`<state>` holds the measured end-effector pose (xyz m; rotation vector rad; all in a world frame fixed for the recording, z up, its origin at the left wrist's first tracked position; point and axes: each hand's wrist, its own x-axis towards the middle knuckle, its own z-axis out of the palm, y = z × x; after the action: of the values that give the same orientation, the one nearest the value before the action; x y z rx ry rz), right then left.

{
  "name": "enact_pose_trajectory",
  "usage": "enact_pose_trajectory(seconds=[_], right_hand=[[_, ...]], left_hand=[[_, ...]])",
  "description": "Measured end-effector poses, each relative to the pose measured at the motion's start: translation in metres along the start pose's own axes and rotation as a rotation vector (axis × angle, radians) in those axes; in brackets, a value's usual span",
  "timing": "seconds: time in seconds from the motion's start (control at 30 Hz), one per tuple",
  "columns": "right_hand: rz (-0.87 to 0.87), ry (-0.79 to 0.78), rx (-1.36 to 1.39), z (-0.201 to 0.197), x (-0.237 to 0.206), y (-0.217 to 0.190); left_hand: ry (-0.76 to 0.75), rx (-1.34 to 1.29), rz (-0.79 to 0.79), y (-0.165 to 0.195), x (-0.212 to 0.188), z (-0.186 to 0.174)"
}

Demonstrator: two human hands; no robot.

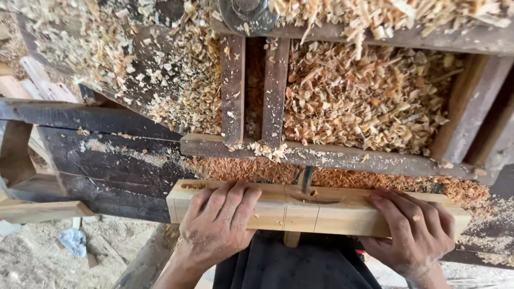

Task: The person uses a stationary power tool to shape a rectangular piece of wood, repeatedly pushing it against the blade to carve out sections and smooth the surface. The operator handles the wood with both hands, rotating it to work on different sides while wood shavings accumulate around the machine.

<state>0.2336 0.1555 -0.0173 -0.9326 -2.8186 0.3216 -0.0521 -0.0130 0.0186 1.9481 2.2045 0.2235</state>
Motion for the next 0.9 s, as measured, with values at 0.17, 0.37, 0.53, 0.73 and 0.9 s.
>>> enact_pose_trajectory(seconds=[0.17, 0.37, 0.53, 0.73, 0.9], right_hand=[[-0.002, -0.019, -0.021, -0.001, 0.003, 0.002], [0.002, -0.033, -0.020, 0.000, 0.007, 0.004], [0.026, -0.029, -0.052, 0.003, 0.007, 0.009], [-0.048, 0.006, -0.077, 0.019, 0.001, 0.031], [-0.253, 0.005, -0.012, 0.035, 0.011, 0.070]], left_hand=[[0.000, -0.003, -0.004, 0.000, 0.001, 0.003], [0.014, 0.006, 0.000, -0.004, 0.003, 0.007], [0.018, 0.003, 0.014, -0.011, 0.011, 0.007], [0.050, 0.019, 0.003, -0.011, 0.018, 0.006], [0.082, -0.010, -0.158, 0.012, 0.010, 0.008]])
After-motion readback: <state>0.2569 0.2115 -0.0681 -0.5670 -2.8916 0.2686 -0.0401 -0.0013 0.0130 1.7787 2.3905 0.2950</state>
